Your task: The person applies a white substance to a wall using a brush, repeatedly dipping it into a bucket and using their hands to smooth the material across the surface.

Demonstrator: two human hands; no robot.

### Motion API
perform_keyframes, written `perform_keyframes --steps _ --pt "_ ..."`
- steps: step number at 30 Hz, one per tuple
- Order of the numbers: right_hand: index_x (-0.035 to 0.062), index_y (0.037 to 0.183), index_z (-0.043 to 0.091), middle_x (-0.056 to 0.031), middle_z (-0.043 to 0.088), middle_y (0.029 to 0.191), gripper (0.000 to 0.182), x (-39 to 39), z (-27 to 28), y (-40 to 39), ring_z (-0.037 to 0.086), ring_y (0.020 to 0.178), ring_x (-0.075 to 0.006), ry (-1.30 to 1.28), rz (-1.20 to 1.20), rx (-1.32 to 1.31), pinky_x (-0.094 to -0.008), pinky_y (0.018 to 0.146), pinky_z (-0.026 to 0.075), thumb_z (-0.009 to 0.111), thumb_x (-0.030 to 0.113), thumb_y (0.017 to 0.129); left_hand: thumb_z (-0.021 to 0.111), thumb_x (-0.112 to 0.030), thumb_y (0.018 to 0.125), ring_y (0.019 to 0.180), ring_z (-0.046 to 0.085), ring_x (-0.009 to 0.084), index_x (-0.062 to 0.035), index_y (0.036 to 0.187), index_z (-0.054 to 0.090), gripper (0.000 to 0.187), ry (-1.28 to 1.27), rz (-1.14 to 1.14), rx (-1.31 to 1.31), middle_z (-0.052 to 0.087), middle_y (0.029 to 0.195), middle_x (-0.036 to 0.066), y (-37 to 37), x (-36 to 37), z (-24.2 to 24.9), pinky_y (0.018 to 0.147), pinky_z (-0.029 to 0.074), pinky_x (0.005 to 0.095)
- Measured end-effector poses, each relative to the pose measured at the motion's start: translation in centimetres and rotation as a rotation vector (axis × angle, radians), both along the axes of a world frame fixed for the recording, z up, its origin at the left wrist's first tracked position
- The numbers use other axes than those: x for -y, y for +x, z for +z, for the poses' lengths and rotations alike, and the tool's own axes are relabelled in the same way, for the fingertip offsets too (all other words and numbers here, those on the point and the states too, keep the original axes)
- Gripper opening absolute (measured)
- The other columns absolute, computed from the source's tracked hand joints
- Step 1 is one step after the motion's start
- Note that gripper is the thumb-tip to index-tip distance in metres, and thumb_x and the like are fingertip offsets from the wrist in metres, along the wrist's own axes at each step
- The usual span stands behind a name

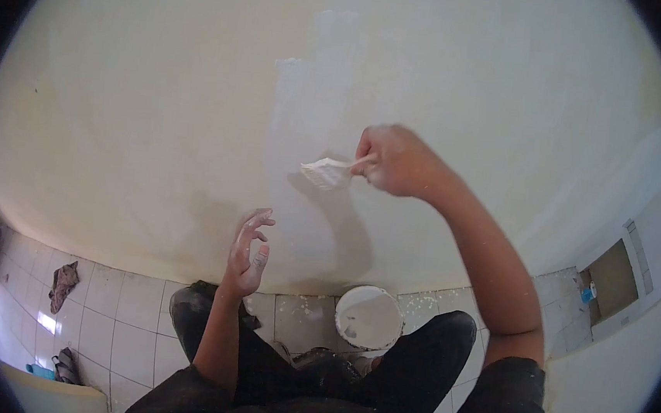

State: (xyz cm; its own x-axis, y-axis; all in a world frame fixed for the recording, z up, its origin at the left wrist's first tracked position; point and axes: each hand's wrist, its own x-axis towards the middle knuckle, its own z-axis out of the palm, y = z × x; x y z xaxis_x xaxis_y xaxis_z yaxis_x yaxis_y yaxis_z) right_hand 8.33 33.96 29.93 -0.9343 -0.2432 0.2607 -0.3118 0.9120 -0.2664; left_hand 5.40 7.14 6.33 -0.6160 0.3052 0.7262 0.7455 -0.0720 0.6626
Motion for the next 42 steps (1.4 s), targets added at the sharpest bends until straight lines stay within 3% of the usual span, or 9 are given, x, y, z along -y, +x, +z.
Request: perform_keyframes --steps 4,7,14,20,25,28,33,39,42 --pt "-0.0053 0.083 0.068 -0.0088 0.066 0.067 0.017 2.4 6.5 2.1 0.06 0.057 -0.0116 -0.12 -0.195 -0.018 -0.0278 0.048 0.048 0.079 0.008 0.084 0.052 -0.021 0.101 0.115 0.058 0.0279 -0.0001 0.138 0.049 0.043 0.106 -0.007 -0.008 0.053 0.139 0.018 -0.2 0.7 4.1 0.085 0.048 0.038" --pt "-0.0025 0.079 0.07 -0.0085 0.066 0.067 0.02 2.6 9.2 2.4 0.058 0.048 -0.0121 -0.269 -0.204 -0.115 -0.0267 0.045 0.045 0.084 0.011 0.076 0.047 -0.028 0.102 0.116 0.058 0.0262 -0.0003 0.143 0.045 0.049 0.056 0.043 -0.045 0.053 0.139 0.018 -1.2 0.8 7.4 0.086 0.048 0.0364" --pt "-0.0006 0.088 0.07 -0.0068 0.067 0.069 0.02 3.1 11.5 2.6 0.057 0.053 -0.0097 -0.281 -0.113 -0.431 -0.0254 0.05 0.045 0.083 0.009 0.077 0.05 -0.033 0.103 0.115 0.058 0.026 0.0004 0.141 0.047 0.051 0.182 0.019 -0.093 0.053 0.139 0.018 -1.1 1.5 9.1 0.084 0.048 0.0352" --pt "0.0035 0.087 0.065 -0.0007 0.063 0.072 0.02 2.0 12.1 0.7 0.055 0.061 -0.0067 -0.117 -0.014 0.037 -0.0232 0.053 0.043 0.082 0.014 0.084 0.053 -0.043 0.101 0.114 0.058 0.0262 0.0013 0.139 0.048 0.058 0.175 0.008 -0.048 0.054 0.137 0.018 -1.3 1.9 9.4 0.084 0.047 0.0356" --pt "0.004 0.09 0.064 0.0006 0.065 0.08 0.015 2.5 12.0 -0.8 0.059 0.071 -0.0065 0.138 0.333 -0.008 -0.0231 0.066 0.049 0.078 0.011 0.088 0.055 -0.042 0.1 0.111 0.059 0.0269 0.0023 0.135 0.051 0.057 0.169 -0.022 -0.11 0.056 0.132 0.019 -1.5 1.7 9.6 0.083 0.047 0.0362" --pt "0.0042 0.086 0.065 0.0028 0.058 0.068 0.015 3.6 13.4 -1.7 0.051 0.065 -0.0062 -0.004 0.358 -0.163 -0.0228 0.061 0.043 0.078 0.01 0.088 0.055 -0.028 0.097 0.109 0.061 0.0299 0.0043 0.131 0.053 0.046 0.155 -0.035 -0.193 0.06 0.127 0.021 -1.3 1.2 10.0 0.079 0.049 0.0371" --pt "0.0063 0.097 0.065 -0.0003 0.068 0.089 0.011 6.8 14.4 -2.9 0.067 0.083 -0.009 -0.363 0.239 -0.333 -0.0282 0.078 0.063 0.073 0.014 0.094 0.056 -0.021 0.095 0.109 0.061 0.0324 0.0045 0.13 0.054 0.042 0.13 -0.069 -0.238 0.063 0.125 0.022 -0.7 0.9 10.1 0.077 0.05 0.038" --pt "0.0056 0.099 0.066 -0.0024 0.068 0.089 0.011 7.5 14.7 -7.4 0.067 0.08 -0.0106 -0.237 0.207 -0.3 -0.0268 0.075 0.061 0.074 0.007 0.09 0.056 -0.026 0.097 0.108 0.061 0.032 0.0045 0.13 0.054 0.045 0.132 -0.053 -0.244 0.062 0.126 0.022 -1.3 1.0 9.7 0.078 0.051 0.0379" --pt "0.0027 0.087 0.062 -0.0027 0.061 0.066 0.009 7.8 17.2 -6.4 0.055 0.056 -0.008 -0.013 0.325 -0.533 -0.0229 0.057 0.053 0.07 -0.001 0.089 0.057 -0.036 0.098 0.106 0.061 0.0297 0.0041 0.131 0.053 0.052 0.115 -0.023 -0.223 0.06 0.125 0.022 -1.5 1.1 9.3 0.079 0.05 0.0377"
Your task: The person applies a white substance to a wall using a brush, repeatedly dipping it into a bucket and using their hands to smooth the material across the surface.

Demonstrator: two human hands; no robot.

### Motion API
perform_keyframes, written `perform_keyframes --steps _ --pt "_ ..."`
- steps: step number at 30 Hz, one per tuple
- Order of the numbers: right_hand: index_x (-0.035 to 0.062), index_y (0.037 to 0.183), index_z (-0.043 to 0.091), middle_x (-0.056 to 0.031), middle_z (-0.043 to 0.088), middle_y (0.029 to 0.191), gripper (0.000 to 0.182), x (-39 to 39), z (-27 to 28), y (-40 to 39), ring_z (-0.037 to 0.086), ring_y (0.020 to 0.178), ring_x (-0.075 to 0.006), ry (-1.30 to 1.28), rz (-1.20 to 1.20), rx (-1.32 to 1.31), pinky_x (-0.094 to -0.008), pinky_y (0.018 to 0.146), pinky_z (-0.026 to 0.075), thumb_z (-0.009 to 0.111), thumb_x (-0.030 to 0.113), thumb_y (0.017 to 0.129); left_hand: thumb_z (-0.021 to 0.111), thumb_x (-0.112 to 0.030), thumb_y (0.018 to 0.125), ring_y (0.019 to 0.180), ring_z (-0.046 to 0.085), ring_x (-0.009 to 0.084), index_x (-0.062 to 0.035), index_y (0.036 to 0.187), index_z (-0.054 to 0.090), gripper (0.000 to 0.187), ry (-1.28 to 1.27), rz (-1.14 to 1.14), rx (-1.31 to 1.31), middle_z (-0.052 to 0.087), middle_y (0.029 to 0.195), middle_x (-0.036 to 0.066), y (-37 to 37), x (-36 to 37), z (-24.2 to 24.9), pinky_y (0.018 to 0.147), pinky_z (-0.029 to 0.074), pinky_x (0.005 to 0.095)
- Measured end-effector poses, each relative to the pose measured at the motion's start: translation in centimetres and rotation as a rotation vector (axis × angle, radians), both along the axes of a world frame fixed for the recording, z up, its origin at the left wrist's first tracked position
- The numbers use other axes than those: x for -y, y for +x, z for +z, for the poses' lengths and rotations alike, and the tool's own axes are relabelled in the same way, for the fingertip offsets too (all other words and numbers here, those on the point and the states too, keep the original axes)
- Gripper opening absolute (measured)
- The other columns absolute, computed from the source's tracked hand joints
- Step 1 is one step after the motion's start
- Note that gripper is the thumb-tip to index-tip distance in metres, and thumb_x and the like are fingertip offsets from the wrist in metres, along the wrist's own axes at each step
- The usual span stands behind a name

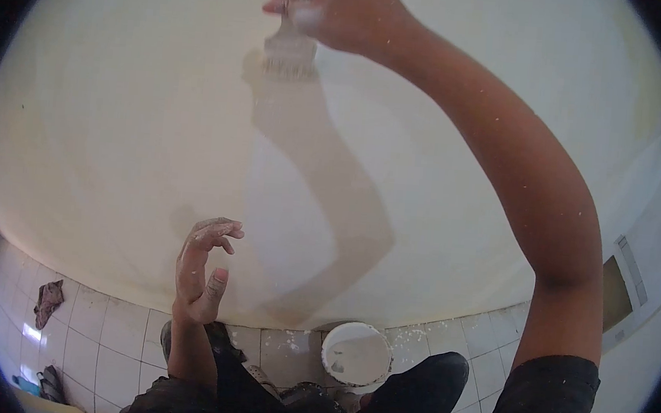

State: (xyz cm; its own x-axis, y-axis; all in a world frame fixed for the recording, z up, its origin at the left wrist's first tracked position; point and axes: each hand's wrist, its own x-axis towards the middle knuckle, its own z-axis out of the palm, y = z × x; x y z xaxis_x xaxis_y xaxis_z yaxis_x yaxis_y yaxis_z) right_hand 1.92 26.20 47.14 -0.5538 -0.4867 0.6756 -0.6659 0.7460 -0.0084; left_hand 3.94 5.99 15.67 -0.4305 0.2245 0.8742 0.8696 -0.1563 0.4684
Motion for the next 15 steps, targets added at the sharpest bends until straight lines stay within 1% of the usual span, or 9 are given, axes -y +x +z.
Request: perform_keyframes --steps 1,4,6,7,8,9,10,12,15 --pt "0.0026 0.088 0.062 -0.0031 0.062 0.068 0.01 -0.6 0.8 -0.5 0.056 0.056 -0.0078 0.111 0.147 -0.177 -0.0219 0.056 0.052 0.07 -0.003 0.089 0.057 -0.037 0.098 0.106 0.061 0.0296 0.0041 0.131 0.053 0.052 0.003 0.003 0.01 0.06 0.125 0.022 0.0 0.1 0.0 0.079 0.05 0.0377" --pt "0.003 0.086 0.062 -0.0029 0.063 0.067 0.013 0.2 2.8 1.1 0.057 0.056 -0.0081 0.255 0.31 -0.614 -0.0211 0.055 0.052 0.07 -0.007 0.087 0.056 -0.038 0.098 0.107 0.061 0.0293 0.004 0.13 0.053 0.053 0.021 0.013 0.032 0.06 0.126 0.022 0.1 0.3 0.0 0.079 0.05 0.0376" --pt "0.0043 0.079 0.062 -0.0039 0.063 0.066 0.015 0.1 2.7 0.1 0.057 0.055 -0.0079 0.357 0.332 -0.699 -0.0214 0.051 0.048 0.071 -0.006 0.086 0.056 -0.037 0.098 0.107 0.061 0.0291 0.0041 0.13 0.054 0.052 0.028 0.017 0.037 0.059 0.126 0.022 -0.1 0.4 0.0 0.079 0.05 0.0376" --pt "0.0045 0.076 0.062 -0.0041 0.062 0.065 0.017 -0.2 2.0 0.3 0.055 0.054 -0.0078 0.419 0.274 -0.653 -0.0218 0.049 0.046 0.071 -0.005 0.086 0.056 -0.036 0.098 0.107 0.061 0.029 0.0042 0.13 0.054 0.051 0.026 0.019 0.034 0.059 0.126 0.022 -0.2 0.5 -0.1 0.079 0.05 0.0375" --pt "0.004 0.089 0.065 -0.0048 0.065 0.075 0.012 -0.8 0.9 0.5 0.061 0.064 -0.0118 0.447 0.228 -0.599 -0.0246 0.06 0.052 0.073 -0.002 0.084 0.056 -0.035 0.098 0.107 0.061 0.0289 0.0043 0.129 0.054 0.051 0.024 0.02 0.028 0.059 0.126 0.022 -0.2 0.5 0.0 0.08 0.05 0.0375" --pt "0.0035 0.103 0.068 -0.0055 0.067 0.084 0.022 -1.4 -0.2 0.7 0.067 0.075 -0.0157 0.476 0.181 -0.546 -0.0274 0.07 0.058 0.075 0.0 0.082 0.056 -0.03 0.097 0.108 0.061 0.03 0.0044 0.129 0.054 0.047 0.029 0.02 0.02 0.06 0.124 0.022 -0.2 0.5 0.1 0.079 0.05 0.0374" --pt "0.0009 0.102 0.066 -0.0113 0.066 0.091 0.02 -1.3 -1.2 1.3 0.068 0.083 -0.0279 0.519 0.053 -0.485 -0.0367 0.072 0.057 0.068 0.004 0.083 0.057 -0.026 0.096 0.108 0.061 0.031 0.0046 0.128 0.055 0.044 0.035 0.02 0.012 0.062 0.123 0.021 -0.1 0.4 0.3 0.078 0.051 0.0372" --pt "0.0003 0.1 0.066 -0.0125 0.061 0.095 0.019 -2.7 -3.4 -0.5 0.064 0.096 -0.0283 0.633 -0.008 -0.545 -0.0377 0.074 0.059 0.067 0.01 0.084 0.057 -0.021 0.095 0.109 0.061 0.0323 0.0045 0.128 0.056 0.041 0.036 0.018 0.007 0.064 0.121 0.021 0.1 0.3 0.5 0.077 0.051 0.0372" --pt "-0.0008 0.096 0.064 -0.0127 0.058 0.101 0.019 -3.3 -7.7 -0.2 0.059 0.104 -0.028 0.631 -0.009 -0.381 -0.0367 0.075 0.059 0.069 0.012 0.083 0.057 -0.021 0.094 0.109 0.061 0.0316 0.0045 0.128 0.055 0.042 0.011 0.013 0.01 0.062 0.123 0.021 0.3 0.2 0.5 0.078 0.051 0.0371"
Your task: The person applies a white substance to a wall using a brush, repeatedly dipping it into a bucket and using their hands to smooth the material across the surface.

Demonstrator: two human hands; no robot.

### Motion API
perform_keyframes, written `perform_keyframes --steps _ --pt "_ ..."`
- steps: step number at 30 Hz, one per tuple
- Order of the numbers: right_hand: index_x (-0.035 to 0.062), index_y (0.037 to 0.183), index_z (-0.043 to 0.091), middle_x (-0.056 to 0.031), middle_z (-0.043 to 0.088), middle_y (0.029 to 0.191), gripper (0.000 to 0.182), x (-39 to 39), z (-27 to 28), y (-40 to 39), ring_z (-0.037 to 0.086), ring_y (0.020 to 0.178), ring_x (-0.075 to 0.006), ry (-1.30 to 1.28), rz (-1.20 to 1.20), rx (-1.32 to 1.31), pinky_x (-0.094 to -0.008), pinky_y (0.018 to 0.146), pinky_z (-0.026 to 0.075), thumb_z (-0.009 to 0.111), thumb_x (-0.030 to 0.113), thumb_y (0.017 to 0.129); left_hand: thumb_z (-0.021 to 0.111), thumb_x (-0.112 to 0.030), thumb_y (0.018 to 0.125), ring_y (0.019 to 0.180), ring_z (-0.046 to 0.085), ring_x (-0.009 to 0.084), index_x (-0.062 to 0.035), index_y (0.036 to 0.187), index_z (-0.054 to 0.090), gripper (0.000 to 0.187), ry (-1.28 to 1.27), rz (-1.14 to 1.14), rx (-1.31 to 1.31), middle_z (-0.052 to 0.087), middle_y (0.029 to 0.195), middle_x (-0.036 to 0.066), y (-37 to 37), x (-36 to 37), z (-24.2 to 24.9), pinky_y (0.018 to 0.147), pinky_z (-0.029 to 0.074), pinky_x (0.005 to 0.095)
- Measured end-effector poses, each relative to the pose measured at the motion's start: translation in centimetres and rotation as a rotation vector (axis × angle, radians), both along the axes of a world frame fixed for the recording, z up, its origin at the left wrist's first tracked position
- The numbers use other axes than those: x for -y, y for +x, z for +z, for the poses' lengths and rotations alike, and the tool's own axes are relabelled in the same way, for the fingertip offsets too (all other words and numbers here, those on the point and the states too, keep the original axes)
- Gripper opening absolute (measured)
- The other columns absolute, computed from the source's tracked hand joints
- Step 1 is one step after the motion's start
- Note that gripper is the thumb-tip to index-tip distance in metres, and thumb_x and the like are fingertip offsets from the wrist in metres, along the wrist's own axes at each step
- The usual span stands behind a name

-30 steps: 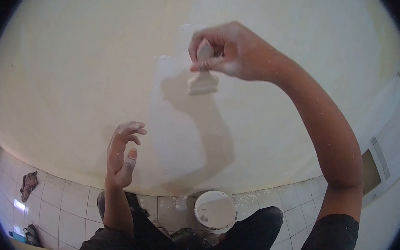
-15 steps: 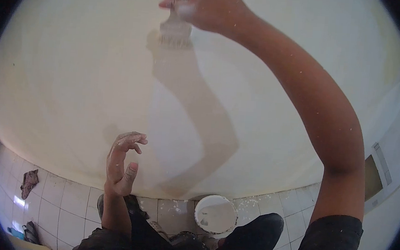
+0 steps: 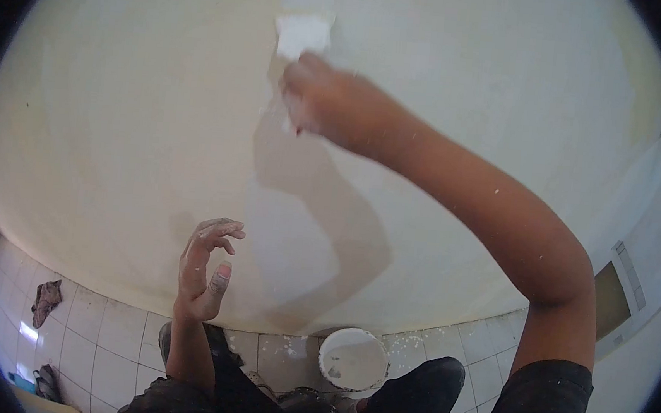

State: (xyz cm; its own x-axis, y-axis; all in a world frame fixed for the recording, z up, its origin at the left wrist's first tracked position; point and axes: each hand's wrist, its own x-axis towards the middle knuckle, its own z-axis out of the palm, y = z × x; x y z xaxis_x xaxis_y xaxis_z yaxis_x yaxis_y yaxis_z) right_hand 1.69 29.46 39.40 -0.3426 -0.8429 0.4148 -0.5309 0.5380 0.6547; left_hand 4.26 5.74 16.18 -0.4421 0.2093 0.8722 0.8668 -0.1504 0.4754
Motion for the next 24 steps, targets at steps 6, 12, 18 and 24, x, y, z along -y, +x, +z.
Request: perform_keyframes --steps 6,12,18,24 --pt "0.0014 0.078 0.058 -0.0114 0.057 0.093 0.018 0.1 -2.3 1.9 0.06 0.094 -0.0288 -0.026 0.035 0.178 -0.037 0.074 0.057 0.07 0.014 0.08 0.058 -0.017 0.094 0.111 0.061 0.0338 0.0036 0.126 0.056 0.038 -0.002 -0.018 -0.003 0.063 0.125 0.022 0.3 0.2 0.2 0.078 0.051 0.0378" --pt "-0.0013 0.091 0.07 -0.0124 0.066 0.077 0.014 0.1 4.4 1.5 0.064 0.072 -0.0298 -0.145 -0.033 0.107 -0.0384 0.067 0.054 0.071 0.013 0.09 0.059 -0.016 0.093 0.111 0.061 0.0335 0.0035 0.126 0.056 0.038 -0.016 -0.013 0.0 0.063 0.125 0.022 0.5 0.4 0.1 0.078 0.051 0.0378" --pt "0.001 0.089 0.074 -0.0092 0.071 0.075 0.016 2.8 8.4 2.3 0.066 0.071 -0.0189 -0.49 -0.395 0.508 -0.0307 0.067 0.051 0.077 0.017 0.09 0.058 -0.022 0.092 0.105 0.062 0.0286 0.0047 0.128 0.056 0.045 0.002 -0.01 0.008 0.062 0.121 0.022 0.7 0.4 -0.1 0.079 0.05 0.0364" --pt "0.0038 0.074 0.063 -0.0054 0.062 0.067 0.018 2.9 12.5 -1.0 0.053 0.058 -0.0114 -0.117 -0.202 0.436 -0.0277 0.053 0.042 0.073 0.005 0.089 0.059 -0.022 0.092 0.105 0.063 0.029 0.0046 0.128 0.056 0.045 -0.033 -0.008 -0.01 0.062 0.121 0.022 0.4 0.6 -0.3 0.079 0.05 0.0364"
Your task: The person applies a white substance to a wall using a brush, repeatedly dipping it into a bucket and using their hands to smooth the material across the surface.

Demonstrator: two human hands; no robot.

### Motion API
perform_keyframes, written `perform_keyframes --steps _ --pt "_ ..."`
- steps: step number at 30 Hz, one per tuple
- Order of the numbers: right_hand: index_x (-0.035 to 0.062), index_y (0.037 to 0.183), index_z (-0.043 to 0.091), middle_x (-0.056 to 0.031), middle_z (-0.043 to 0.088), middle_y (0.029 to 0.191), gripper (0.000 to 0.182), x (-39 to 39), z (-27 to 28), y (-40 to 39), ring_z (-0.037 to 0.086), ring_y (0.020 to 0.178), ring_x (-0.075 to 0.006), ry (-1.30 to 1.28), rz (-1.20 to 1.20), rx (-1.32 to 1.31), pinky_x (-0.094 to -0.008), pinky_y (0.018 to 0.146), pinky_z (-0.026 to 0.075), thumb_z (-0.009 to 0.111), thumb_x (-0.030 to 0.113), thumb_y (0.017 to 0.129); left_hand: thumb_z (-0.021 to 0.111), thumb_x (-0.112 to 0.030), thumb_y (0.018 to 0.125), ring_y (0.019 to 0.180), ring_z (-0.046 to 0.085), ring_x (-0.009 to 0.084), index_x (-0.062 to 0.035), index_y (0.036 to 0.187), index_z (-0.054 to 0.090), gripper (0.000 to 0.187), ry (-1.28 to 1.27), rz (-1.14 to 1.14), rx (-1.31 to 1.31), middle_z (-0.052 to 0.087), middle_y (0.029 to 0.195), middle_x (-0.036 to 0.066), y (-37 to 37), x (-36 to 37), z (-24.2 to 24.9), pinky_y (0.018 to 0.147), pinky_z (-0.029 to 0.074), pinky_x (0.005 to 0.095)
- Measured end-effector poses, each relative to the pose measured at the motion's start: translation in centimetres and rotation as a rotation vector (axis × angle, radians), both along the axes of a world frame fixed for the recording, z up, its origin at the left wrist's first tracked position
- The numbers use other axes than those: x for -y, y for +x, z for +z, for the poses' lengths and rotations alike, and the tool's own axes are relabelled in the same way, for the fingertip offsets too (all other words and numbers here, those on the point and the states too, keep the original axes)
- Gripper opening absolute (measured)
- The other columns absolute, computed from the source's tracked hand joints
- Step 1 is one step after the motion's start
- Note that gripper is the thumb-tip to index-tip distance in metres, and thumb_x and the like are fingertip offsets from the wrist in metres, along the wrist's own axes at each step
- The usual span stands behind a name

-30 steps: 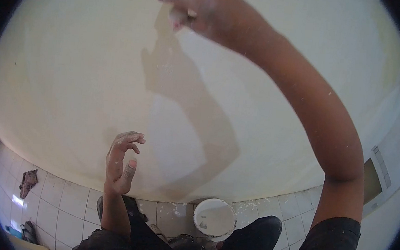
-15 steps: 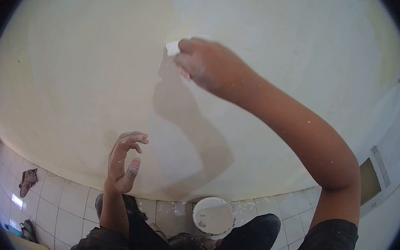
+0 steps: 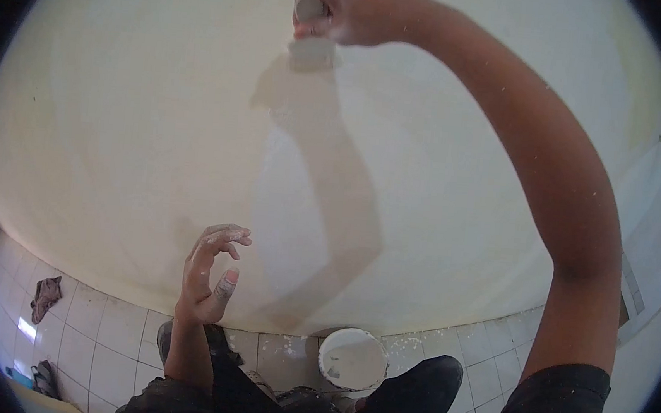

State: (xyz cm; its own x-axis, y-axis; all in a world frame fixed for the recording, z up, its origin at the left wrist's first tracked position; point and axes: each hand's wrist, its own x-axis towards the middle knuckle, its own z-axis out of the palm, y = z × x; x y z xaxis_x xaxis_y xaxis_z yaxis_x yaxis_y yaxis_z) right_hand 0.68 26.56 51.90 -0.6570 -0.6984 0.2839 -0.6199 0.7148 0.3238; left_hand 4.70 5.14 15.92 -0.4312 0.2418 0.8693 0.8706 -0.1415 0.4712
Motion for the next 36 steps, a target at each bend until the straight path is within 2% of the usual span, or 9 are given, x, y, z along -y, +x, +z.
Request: perform_keyframes --steps 5,9,11,20,25,29,31,35,36 --pt "0.005 0.06 0.055 -0.0007 0.052 0.055 0.033 0.6 2.5 1.5 0.038 0.046 -0.0093 0.045 0.087 -0.236 -0.028 0.044 0.033 0.072 0.002 0.089 0.059 -0.022 0.092 0.105 0.063 0.0286 0.004 0.129 0.056 0.045 0.008 -0.008 0.02 0.061 0.122 0.022 -0.1 -0.3 0.0 0.08 0.05 0.0365" --pt "0.0044 0.075 0.068 -0.0036 0.063 0.061 0.016 -1.5 0.1 -0.6 0.053 0.051 -0.0097 0.15 0.397 -0.711 -0.0261 0.047 0.045 0.071 0.004 0.091 0.058 -0.023 0.093 0.104 0.063 0.0284 0.0039 0.129 0.056 0.045 0.018 -0.006 0.013 0.062 0.122 0.022 -0.2 -0.5 -0.1 0.079 0.05 0.0366" --pt "0.0007 0.106 0.066 -0.0141 0.066 0.091 0.018 -2.9 -4.1 0.5 0.067 0.082 -0.0279 0.268 0.191 -0.69 -0.039 0.076 0.056 0.068 0.013 0.093 0.058 -0.023 0.093 0.104 0.063 0.0286 0.004 0.129 0.056 0.045 0.018 -0.005 0.006 0.062 0.122 0.022 -0.4 -0.6 -0.3 0.079 0.05 0.0367" --pt "-0.0036 0.101 0.066 -0.0139 0.065 0.1 0.013 -5.5 -19.2 2.9 0.066 0.08 -0.0299 0.107 0.165 -0.062 -0.0364 0.066 0.059 0.067 0.001 0.088 0.06 -0.016 0.093 0.106 0.063 0.0312 0.0023 0.129 0.055 0.041 -0.024 -0.019 -0.006 0.062 0.127 0.02 0.1 -0.2 0.2 0.078 0.051 0.0377" --pt "0.0003 0.092 0.072 -0.0109 0.061 0.07 0.008 -6.6 -11.8 0.1 0.062 0.066 -0.0287 -0.437 0.342 0.171 -0.0379 0.064 0.053 0.071 0.005 0.085 0.06 -0.015 0.093 0.106 0.063 0.031 0.003 0.128 0.055 0.04 0.005 -0.055 0.006 0.063 0.127 0.02 0.3 -0.2 0.1 0.078 0.051 0.0374" --pt "0.0005 0.1 0.071 -0.0084 0.073 0.094 0.011 -6.7 -1.9 0.9 0.068 0.074 -0.0185 -0.325 0.036 -0.158 -0.032 0.066 0.055 0.072 0.003 0.089 0.06 -0.015 0.092 0.105 0.063 0.0311 0.0035 0.128 0.055 0.04 -0.001 -0.058 0.005 0.063 0.126 0.021 0.7 -0.2 0.0 0.077 0.051 0.0376" --pt "0.0041 0.082 0.072 -0.0043 0.068 0.067 0.009 -3.6 0.5 3.7 0.06 0.055 -0.0118 -0.336 -0.003 -0.206 -0.0269 0.053 0.052 0.071 0.004 0.091 0.059 -0.018 0.092 0.104 0.063 0.0293 0.0038 0.129 0.055 0.043 -0.027 -0.041 0.005 0.062 0.124 0.021 0.7 -0.1 0.0 0.078 0.05 0.0367" --pt "0.0016 0.088 0.074 -0.0087 0.072 0.072 0.009 -3.6 -0.6 4.3 0.065 0.058 -0.017 -0.055 0.105 -0.486 -0.0254 0.059 0.056 0.071 0.009 0.092 0.06 -0.02 0.092 0.104 0.063 0.0281 0.0042 0.129 0.055 0.045 -0.008 -0.034 0.03 0.061 0.122 0.022 0.7 0.0 0.0 0.079 0.05 0.0363" --pt "0.0024 0.096 0.073 -0.0136 0.072 0.089 0.012 -5.2 -1.4 3.0 0.07 0.078 -0.0207 -0.009 0.124 -0.392 -0.03 0.075 0.058 0.073 0.014 0.093 0.06 -0.021 0.092 0.104 0.063 0.028 0.0042 0.129 0.056 0.045 -0.013 -0.025 0.025 0.061 0.122 0.022 0.7 0.1 0.0 0.079 0.05 0.0363"
